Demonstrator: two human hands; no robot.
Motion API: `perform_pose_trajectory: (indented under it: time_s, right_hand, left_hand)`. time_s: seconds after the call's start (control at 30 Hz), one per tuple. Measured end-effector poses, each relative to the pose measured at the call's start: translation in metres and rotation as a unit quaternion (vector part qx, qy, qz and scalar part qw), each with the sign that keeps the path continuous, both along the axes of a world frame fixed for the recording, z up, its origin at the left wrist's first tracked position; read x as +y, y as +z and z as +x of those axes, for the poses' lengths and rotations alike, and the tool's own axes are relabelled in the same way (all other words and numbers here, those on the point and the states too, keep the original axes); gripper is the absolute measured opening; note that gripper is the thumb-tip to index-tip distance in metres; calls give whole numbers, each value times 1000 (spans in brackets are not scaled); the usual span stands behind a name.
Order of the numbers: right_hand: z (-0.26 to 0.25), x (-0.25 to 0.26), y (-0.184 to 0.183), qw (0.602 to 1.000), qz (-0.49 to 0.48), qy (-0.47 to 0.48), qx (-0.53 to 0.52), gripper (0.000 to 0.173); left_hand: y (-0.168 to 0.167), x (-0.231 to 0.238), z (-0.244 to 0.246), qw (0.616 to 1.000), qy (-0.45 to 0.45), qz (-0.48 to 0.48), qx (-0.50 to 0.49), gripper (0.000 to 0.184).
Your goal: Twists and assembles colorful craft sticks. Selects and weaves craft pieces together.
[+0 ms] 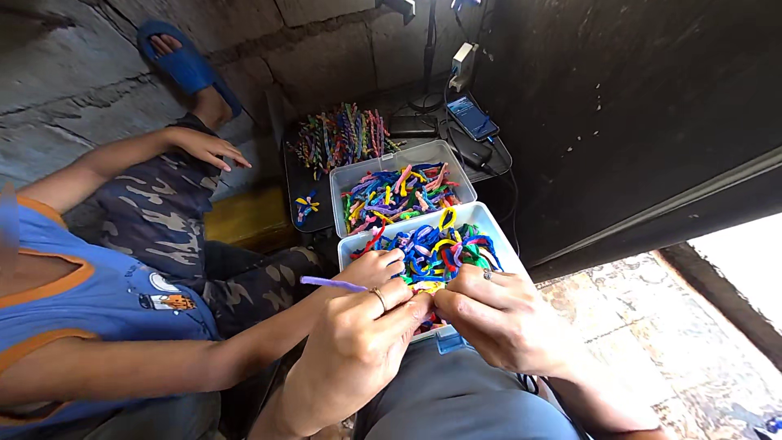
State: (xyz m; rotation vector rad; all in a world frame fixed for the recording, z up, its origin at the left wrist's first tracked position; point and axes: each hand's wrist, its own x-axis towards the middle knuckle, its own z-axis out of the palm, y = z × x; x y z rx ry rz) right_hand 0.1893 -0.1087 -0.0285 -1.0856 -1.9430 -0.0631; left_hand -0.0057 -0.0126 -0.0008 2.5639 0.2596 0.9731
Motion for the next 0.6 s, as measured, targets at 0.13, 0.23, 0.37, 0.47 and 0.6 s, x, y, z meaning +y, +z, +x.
perform_pose_trajectory:
  time_s: [0.13,0.23,0.37,0.47,0.6]
  right_hand:
    - [-6,2,-3,974,-93,79,192,25]
    - [-6,3,-5,868,-239,163,404,23]
    - [-3,8,-10,813,-271,192,478,15]
    - [-3,9,-11,872,-214,118,424,12]
    - [1,8,-8,863,-214,133,438,8]
  left_hand:
    - [4,-4,3,991,29,130,0,17]
    - [3,-6,10,968,62,243,-2,16]
    - [-6,1,14,971,78,226,-16,16]
    - [-10,2,13,983,76,168,-20,19]
    - [-5,2,12,996,54,74,-21,26]
